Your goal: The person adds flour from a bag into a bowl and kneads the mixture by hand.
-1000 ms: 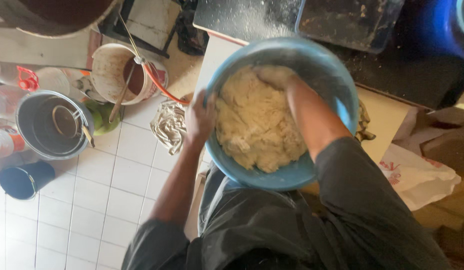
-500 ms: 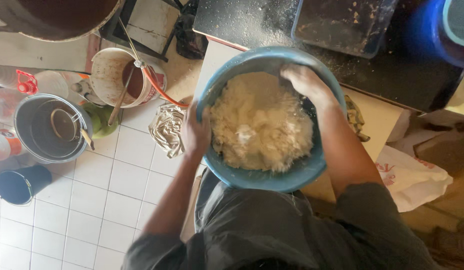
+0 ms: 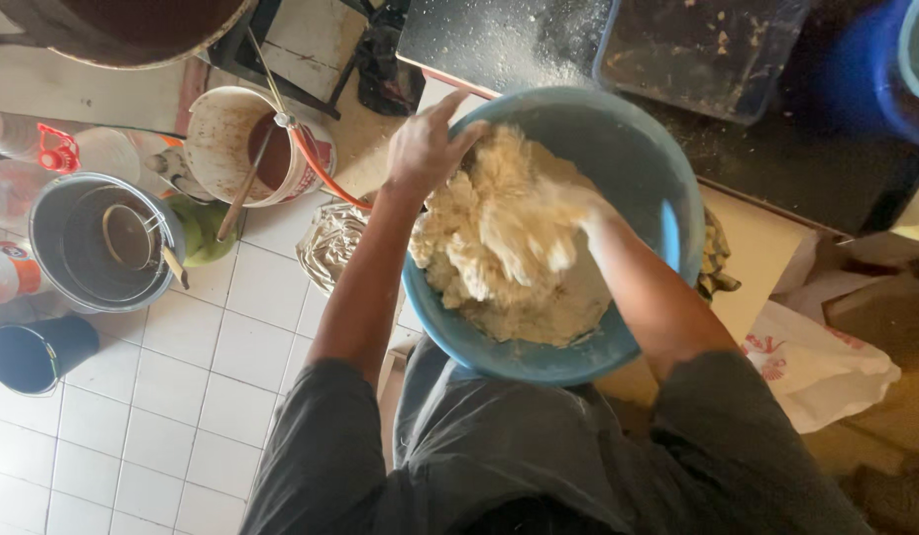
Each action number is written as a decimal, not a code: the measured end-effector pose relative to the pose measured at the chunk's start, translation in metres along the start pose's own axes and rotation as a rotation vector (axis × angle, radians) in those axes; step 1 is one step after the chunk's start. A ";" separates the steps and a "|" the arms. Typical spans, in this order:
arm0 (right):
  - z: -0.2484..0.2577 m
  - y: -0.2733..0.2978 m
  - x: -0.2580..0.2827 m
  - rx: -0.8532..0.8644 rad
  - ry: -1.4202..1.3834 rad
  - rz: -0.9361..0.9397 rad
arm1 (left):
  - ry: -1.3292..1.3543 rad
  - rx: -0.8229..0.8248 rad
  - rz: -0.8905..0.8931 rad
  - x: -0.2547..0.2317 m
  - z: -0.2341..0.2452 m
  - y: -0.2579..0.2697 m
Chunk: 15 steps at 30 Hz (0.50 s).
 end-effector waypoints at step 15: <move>-0.011 -0.050 -0.019 -0.179 -0.051 -0.026 | 0.107 -0.075 0.032 0.024 -0.013 0.018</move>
Point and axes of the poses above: each hand's wrist, its own y-axis away from the middle knuckle, its own z-axis out of the back of the hand, x = y × z, the point moved 5 cm from there along -y, towards the middle knuckle, and after that the axes turned 8 degrees about z, right-handed, at the moved point
